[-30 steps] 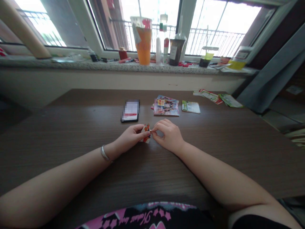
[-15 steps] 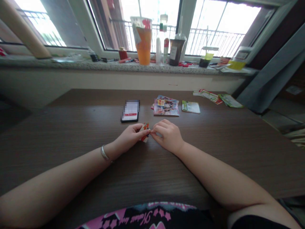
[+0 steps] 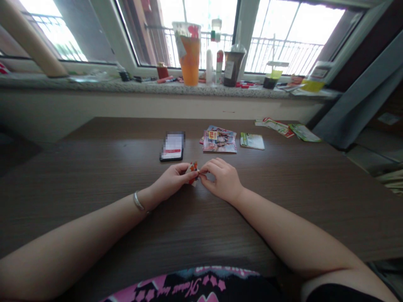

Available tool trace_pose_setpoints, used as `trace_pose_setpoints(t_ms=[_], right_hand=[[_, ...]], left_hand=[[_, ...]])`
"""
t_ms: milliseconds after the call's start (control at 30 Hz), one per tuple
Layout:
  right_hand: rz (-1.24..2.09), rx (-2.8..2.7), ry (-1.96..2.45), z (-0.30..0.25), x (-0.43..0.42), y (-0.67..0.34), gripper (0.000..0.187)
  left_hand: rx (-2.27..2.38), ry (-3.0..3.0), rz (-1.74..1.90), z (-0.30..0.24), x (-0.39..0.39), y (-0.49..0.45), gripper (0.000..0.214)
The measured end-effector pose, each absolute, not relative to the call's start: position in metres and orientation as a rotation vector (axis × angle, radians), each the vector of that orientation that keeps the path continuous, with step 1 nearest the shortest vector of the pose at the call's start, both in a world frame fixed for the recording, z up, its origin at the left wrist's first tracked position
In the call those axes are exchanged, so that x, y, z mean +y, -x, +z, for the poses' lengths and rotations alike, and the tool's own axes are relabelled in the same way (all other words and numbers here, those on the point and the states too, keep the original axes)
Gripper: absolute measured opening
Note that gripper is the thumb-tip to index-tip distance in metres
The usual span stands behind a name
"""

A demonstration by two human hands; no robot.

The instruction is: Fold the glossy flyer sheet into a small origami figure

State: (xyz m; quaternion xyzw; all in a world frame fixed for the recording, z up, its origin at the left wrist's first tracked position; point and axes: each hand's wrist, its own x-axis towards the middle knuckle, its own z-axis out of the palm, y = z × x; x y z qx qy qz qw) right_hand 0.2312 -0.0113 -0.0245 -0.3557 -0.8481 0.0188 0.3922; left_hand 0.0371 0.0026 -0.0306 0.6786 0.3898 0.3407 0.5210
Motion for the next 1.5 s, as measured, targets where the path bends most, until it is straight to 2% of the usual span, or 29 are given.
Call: trace_pose_setpoints(t_ms=[1000, 1300, 1500], right_hand=[[0.116, -2.129, 0.835, -0.027, -0.004, -0.234, 0.007], [-0.036, -2.158, 0.830, -0.026, -0.004, -0.232, 0.008], [0.091, -2.146, 0.706, -0.027, 0.000, -0.233, 0.009]], left_hand=[[0.941, -1.559, 0.717, -0.031, 0.003, -0.038, 0.036], [0.978, -1.591, 0.782, -0.032, -0.001, -0.042, 0.037], [0.986, -1.543, 0.868, -0.031, -0.005, -0.043, 0.038]])
